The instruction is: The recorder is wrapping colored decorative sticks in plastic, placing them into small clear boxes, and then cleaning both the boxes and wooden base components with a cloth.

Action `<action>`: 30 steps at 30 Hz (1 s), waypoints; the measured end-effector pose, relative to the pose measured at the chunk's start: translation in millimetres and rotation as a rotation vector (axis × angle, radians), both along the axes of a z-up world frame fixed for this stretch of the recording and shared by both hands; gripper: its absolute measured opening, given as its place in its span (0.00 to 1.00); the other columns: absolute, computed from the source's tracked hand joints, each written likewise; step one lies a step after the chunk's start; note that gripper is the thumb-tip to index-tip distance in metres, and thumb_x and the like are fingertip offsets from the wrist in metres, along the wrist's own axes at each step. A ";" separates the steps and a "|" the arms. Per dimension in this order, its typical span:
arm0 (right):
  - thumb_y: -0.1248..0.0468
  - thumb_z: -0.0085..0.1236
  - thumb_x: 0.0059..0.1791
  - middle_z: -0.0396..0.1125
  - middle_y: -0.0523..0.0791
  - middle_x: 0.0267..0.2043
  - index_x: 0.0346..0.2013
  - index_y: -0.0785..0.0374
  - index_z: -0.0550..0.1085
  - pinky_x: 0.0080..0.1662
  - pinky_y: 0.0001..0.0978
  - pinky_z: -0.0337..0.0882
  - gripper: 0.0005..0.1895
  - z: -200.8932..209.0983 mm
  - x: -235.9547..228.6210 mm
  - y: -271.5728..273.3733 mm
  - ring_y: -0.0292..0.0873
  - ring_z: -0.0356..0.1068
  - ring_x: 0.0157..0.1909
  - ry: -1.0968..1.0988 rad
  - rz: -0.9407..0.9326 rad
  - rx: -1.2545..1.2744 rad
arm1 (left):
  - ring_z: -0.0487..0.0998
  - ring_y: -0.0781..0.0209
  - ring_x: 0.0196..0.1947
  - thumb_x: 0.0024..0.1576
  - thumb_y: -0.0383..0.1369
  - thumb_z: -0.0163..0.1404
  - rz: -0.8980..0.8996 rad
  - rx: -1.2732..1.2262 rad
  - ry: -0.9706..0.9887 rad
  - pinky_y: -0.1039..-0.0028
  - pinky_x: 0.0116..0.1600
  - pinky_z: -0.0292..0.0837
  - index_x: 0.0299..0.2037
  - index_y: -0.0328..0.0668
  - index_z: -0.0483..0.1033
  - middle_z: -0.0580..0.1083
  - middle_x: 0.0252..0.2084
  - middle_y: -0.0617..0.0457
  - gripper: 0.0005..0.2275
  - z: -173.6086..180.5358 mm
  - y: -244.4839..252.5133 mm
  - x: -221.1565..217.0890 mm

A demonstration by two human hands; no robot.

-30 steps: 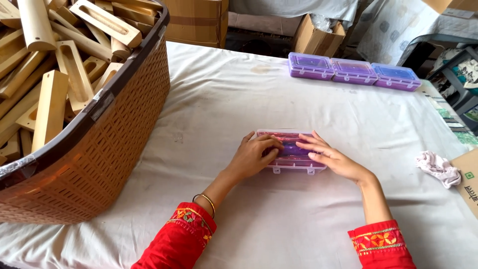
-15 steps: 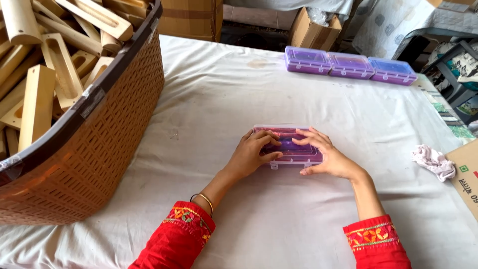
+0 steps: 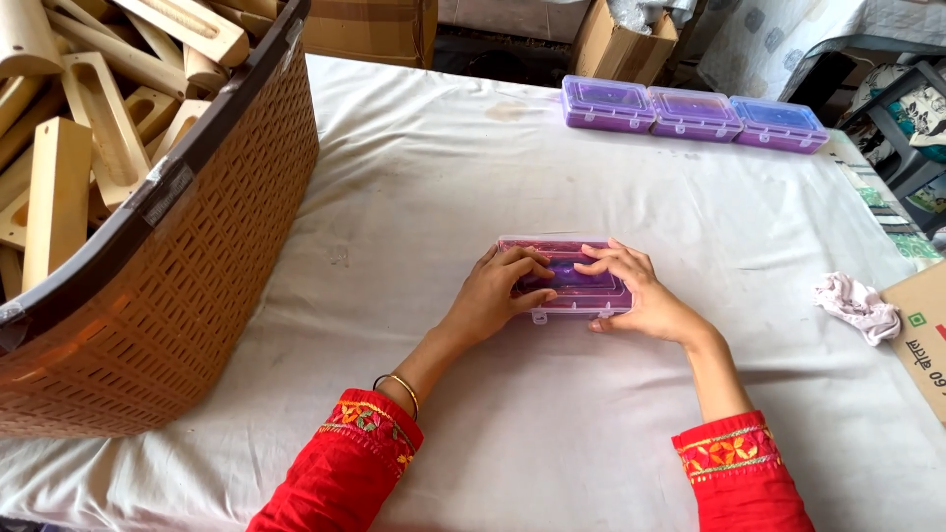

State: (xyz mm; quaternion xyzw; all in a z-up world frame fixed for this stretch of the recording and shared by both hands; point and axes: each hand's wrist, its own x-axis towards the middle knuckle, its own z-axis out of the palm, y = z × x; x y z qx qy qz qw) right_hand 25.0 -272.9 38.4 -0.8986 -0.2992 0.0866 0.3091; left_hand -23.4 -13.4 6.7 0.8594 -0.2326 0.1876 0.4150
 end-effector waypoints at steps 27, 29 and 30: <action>0.55 0.70 0.50 0.76 0.51 0.44 0.43 0.56 0.84 0.51 0.50 0.67 0.12 -136.3 99.0 -323.1 0.53 0.70 0.49 -0.591 -1.268 -0.120 | 0.54 0.41 0.73 0.53 0.56 0.57 0.004 -0.034 0.096 0.52 0.73 0.51 0.70 0.45 0.58 0.56 0.73 0.41 0.39 -28.9 16.1 27.9; 0.60 0.70 0.50 0.77 0.50 0.37 0.46 0.60 0.82 0.48 0.38 0.72 0.13 -103.3 93.8 -285.8 0.46 0.75 0.40 -0.551 -1.058 0.083 | 0.47 0.36 0.76 0.49 0.59 0.61 -0.008 -0.045 0.166 0.51 0.74 0.47 0.74 0.42 0.49 0.51 0.75 0.34 0.49 -39.9 18.0 38.3; 0.66 0.64 0.51 0.76 0.47 0.43 0.50 0.63 0.79 0.48 0.32 0.73 0.12 -87.3 89.9 -244.9 0.40 0.75 0.43 -0.523 -0.851 0.364 | 0.46 0.36 0.76 0.43 0.60 0.64 -0.027 -0.009 0.271 0.51 0.75 0.45 0.75 0.39 0.44 0.50 0.74 0.33 0.56 -38.6 20.7 34.9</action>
